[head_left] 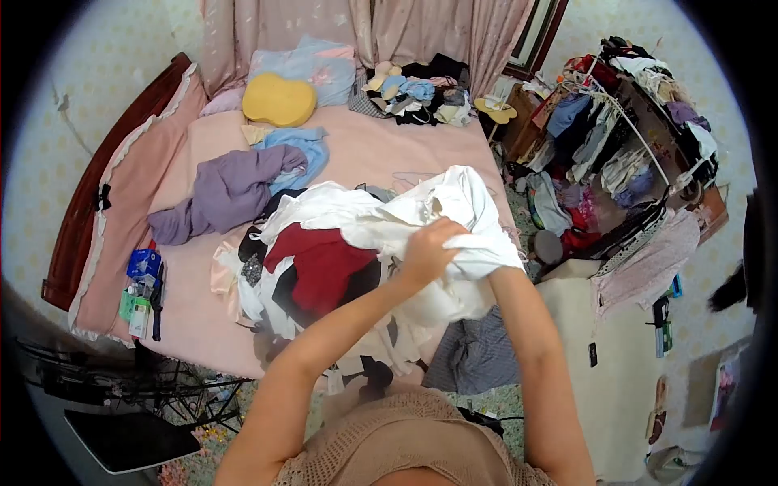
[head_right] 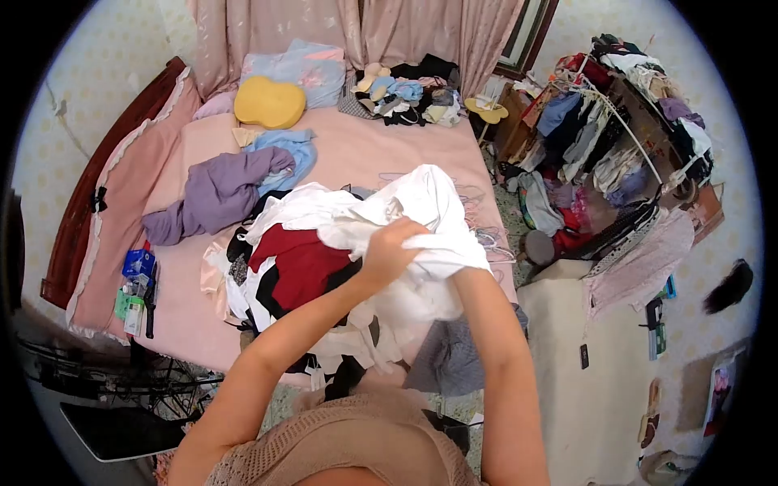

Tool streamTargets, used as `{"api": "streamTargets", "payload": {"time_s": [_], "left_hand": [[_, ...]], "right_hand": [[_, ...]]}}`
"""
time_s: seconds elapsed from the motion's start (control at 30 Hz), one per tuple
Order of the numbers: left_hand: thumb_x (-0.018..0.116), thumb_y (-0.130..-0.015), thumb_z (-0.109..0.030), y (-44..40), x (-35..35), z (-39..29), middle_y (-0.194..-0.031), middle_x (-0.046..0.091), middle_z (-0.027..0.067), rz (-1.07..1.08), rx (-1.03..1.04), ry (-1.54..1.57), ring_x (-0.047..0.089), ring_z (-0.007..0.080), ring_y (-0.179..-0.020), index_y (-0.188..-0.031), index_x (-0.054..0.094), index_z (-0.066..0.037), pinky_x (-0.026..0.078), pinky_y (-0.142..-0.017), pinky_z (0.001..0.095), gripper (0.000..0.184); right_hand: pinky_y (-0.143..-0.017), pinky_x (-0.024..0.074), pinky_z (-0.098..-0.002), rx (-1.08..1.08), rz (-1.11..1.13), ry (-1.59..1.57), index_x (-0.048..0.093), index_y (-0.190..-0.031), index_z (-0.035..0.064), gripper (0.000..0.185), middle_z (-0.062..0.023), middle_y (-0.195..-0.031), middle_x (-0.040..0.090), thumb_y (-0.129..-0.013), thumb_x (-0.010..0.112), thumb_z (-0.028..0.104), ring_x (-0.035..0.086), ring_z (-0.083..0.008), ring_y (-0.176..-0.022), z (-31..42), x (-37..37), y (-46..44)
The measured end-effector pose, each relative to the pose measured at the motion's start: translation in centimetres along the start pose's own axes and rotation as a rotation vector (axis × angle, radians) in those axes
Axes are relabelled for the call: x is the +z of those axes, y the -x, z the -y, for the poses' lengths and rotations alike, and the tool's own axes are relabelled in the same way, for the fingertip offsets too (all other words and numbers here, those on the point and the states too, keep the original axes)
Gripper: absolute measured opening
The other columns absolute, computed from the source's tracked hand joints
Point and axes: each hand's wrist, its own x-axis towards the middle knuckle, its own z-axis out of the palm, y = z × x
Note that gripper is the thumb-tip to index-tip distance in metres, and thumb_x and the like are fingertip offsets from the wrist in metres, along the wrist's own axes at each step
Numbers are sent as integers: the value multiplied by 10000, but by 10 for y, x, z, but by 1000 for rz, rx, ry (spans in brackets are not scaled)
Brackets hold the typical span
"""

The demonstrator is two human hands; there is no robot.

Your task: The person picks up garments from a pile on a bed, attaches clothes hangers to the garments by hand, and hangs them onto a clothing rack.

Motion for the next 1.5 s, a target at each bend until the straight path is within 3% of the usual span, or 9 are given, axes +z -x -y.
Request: {"api": "streamTargets", "payload": {"time_s": [0.13,0.27,0.5,0.73,0.93,1.0,1.27,1.33,1.5], "left_hand": [[625,-651,-31,-13,-9,25,-909,516,121,-277,-32,-189,518,276,-865,-833,592,-38,417,-734,312,185],[558,-746,-66,-12,-2,58,-934,560,111,-65,-270,285,553,222,-849,-880,586,-18,419,-737,287,144],[448,-867,-126,-20,-7,43,-1046,570,101,-70,-764,1235,565,182,-930,-1060,530,38,436,-816,275,266],[490,-843,-150,-25,-47,58,-953,592,126,-14,-822,700,583,186,-815,-1014,543,52,462,-711,296,270],[490,-867,-288,-8,-90,149,-998,587,145,-335,-1076,837,583,234,-876,-1037,522,81,472,-746,348,408],[501,-865,-302,0,-102,170,-1040,578,156,-292,-1072,787,580,236,-910,-1068,513,85,472,-771,354,438],[629,-770,-348,-1,-78,108,-999,597,86,323,-880,670,547,152,-895,-1070,553,18,431,-776,283,479],[677,-719,-368,13,-49,108,-1022,596,83,605,-507,302,558,173,-886,-1108,542,-14,431,-782,290,544],[669,-724,-258,38,-11,116,-1007,594,94,424,-733,318,563,180,-867,-1096,537,9,438,-769,291,477]], "right_hand": [[-873,377,-332,-236,103,508,504,-1012,4,304,-105,-968,548,-760,594,148,498,-224,-986,11,3,5],[-833,396,-318,-305,74,688,534,-959,9,355,-107,-921,548,-721,649,246,510,-249,-927,12,-2,3],[-824,423,-303,525,-4,-230,543,-1005,5,344,-106,-1002,554,-767,607,244,533,-214,-932,2,12,4],[-814,449,-289,852,-66,-430,552,-1051,0,341,-104,-1084,560,-812,565,242,556,-178,-936,-1,22,32],[-863,439,-331,492,89,-536,488,-1144,4,375,-109,-1131,542,-854,474,241,548,-202,-990,4,-13,41],[-897,413,-368,309,-247,-630,462,-1168,7,394,-117,-1145,533,-864,451,258,522,-229,-1032,31,-27,31],[-977,337,-406,114,-424,-933,452,-1193,38,373,-96,-1183,520,-906,402,272,485,-248,-1096,45,-27,5],[-978,333,-413,90,-304,-959,472,-1173,68,378,-71,-1168,529,-879,474,306,480,-230,-1102,50,-6,3],[-975,336,-401,53,-195,-1050,483,-1165,52,365,-79,-1161,537,-891,462,291,498,-238,-1079,82,11,4]]}}
